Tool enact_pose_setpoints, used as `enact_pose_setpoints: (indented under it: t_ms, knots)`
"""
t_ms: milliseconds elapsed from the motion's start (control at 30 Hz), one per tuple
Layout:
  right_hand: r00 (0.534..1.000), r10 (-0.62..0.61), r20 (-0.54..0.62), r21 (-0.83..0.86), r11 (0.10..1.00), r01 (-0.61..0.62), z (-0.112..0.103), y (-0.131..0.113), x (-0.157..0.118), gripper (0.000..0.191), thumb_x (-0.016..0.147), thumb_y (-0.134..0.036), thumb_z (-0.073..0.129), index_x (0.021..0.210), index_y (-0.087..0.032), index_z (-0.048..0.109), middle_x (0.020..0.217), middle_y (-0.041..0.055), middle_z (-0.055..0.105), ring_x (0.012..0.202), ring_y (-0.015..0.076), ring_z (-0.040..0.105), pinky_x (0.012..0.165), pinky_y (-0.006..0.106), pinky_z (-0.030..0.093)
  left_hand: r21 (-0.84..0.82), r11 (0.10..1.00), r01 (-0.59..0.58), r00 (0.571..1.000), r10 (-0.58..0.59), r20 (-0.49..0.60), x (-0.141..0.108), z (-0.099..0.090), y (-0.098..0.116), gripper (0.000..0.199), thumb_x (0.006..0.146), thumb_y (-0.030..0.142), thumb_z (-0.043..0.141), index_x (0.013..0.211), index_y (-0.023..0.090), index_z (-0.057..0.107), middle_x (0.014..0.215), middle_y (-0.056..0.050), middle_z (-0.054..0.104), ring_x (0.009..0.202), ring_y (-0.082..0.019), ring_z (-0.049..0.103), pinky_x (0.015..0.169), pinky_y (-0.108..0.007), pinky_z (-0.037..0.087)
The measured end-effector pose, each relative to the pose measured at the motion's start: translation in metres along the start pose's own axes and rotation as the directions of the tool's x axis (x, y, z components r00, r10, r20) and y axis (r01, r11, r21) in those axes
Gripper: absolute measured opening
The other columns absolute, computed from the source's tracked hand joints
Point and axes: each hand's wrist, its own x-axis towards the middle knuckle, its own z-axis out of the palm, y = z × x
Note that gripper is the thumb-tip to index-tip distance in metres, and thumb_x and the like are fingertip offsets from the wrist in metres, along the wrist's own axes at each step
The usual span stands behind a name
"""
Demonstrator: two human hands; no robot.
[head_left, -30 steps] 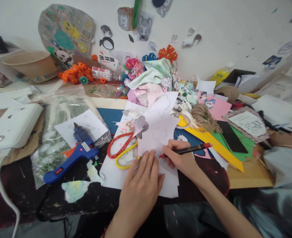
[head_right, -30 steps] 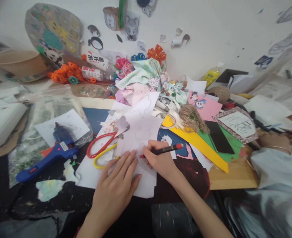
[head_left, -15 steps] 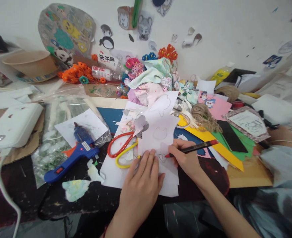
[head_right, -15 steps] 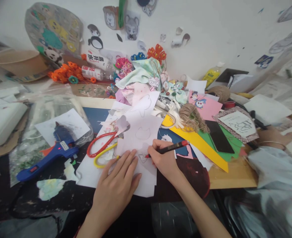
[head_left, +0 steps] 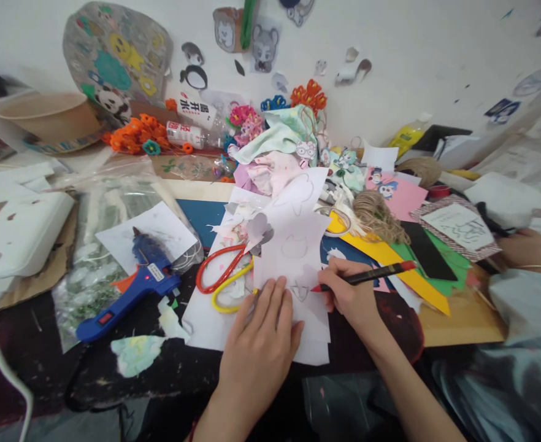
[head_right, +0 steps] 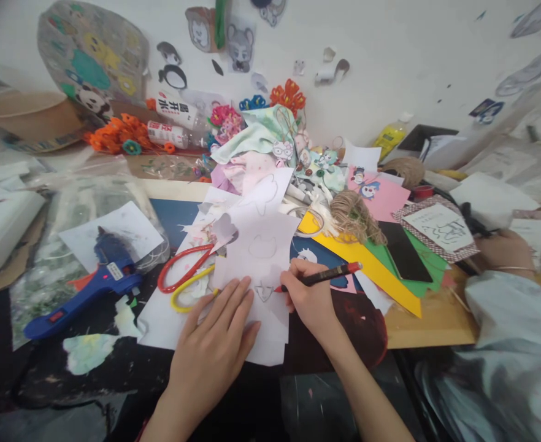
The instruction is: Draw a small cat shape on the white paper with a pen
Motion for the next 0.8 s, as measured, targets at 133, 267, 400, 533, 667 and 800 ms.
enact_pose_setpoints:
  t_ms: [133, 267, 400, 533, 667, 800]
  knots:
    - [1.0, 0.008, 0.027, -0.007, 1.0, -0.008, 0.0004, -0.0005, -0.0016, 0.031, 0.08, -0.022, 0.063, 0.052, -0.022, 0.05, 0.039, -0.0049, 0.055, 0.026, 0.0084, 0.042, 0.029, 0.02, 0.026, 0.002, 1.0, -0.001, 1.0, 0.002, -0.002, 0.0, 0.0008, 0.0, 0.036, 0.105, 0.03, 0.044, 0.126, 0.009, 0.064, 0.142, -0.012, 0.061, 0.128, -0.024, 0.061, 0.108, -0.041, 0.036]
    - [0.999, 0.014, 0.033, -0.042, 0.999, -0.013, 0.001, -0.0023, -0.0024, 0.032, 0.078, -0.022, 0.063, 0.049, -0.022, 0.049, 0.037, -0.0053, 0.053, 0.027, 0.0089, 0.043, 0.031, 0.02, 0.03, 0.001, 1.0, 0.0, 1.0, 0.0, -0.004, -0.0002, 0.0019, -0.0002, 0.036, 0.105, 0.03, 0.044, 0.127, 0.009, 0.064, 0.142, -0.011, 0.061, 0.127, -0.024, 0.061, 0.109, -0.04, 0.035]
    - [1.0, 0.01, 0.028, -0.063, 0.998, -0.008, 0.0016, -0.0038, -0.0019, 0.032, 0.079, -0.023, 0.063, 0.05, -0.022, 0.048, 0.037, -0.0054, 0.052, 0.027, 0.0091, 0.044, 0.031, 0.02, 0.032, -0.003, 1.0, 0.001, 1.0, -0.001, -0.008, -0.0001, 0.0015, -0.0005, 0.036, 0.104, 0.03, 0.045, 0.127, 0.009, 0.064, 0.142, -0.011, 0.061, 0.127, -0.023, 0.062, 0.112, -0.039, 0.033]
    - [0.999, 0.011, 0.036, -0.083, 0.997, -0.008, 0.002, -0.0048, -0.0012, 0.032, 0.078, -0.022, 0.063, 0.049, -0.022, 0.049, 0.036, -0.0053, 0.052, 0.027, 0.0092, 0.044, 0.032, 0.021, 0.032, -0.003, 1.0, 0.004, 1.0, -0.004, -0.005, -0.0003, 0.0007, -0.0005, 0.035, 0.104, 0.029, 0.046, 0.126, 0.009, 0.064, 0.142, -0.011, 0.061, 0.127, -0.023, 0.062, 0.114, -0.038, 0.031]
    - [1.0, 0.013, 0.026, -0.087, 0.996, -0.011, 0.0021, -0.0045, -0.0013, 0.032, 0.079, -0.022, 0.061, 0.05, -0.022, 0.048, 0.037, -0.0056, 0.052, 0.028, 0.0093, 0.044, 0.033, 0.021, 0.032, 0.0, 1.0, 0.002, 1.0, -0.002, 0.002, -0.0003, 0.0002, -0.0003, 0.036, 0.104, 0.03, 0.046, 0.127, 0.009, 0.064, 0.142, -0.011, 0.061, 0.128, -0.023, 0.061, 0.115, -0.038, 0.03]
    - [0.999, 0.013, 0.052, -0.092, 0.996, -0.008, 0.0018, -0.0038, -0.002, 0.032, 0.078, -0.023, 0.063, 0.049, -0.022, 0.049, 0.036, -0.0053, 0.052, 0.028, 0.0093, 0.044, 0.033, 0.021, 0.032, -0.011, 1.0, 0.006, 1.0, -0.006, 0.002, -0.0004, -0.0001, 0.0001, 0.036, 0.104, 0.03, 0.046, 0.127, 0.009, 0.064, 0.142, -0.011, 0.061, 0.128, -0.023, 0.061, 0.115, -0.038, 0.029]
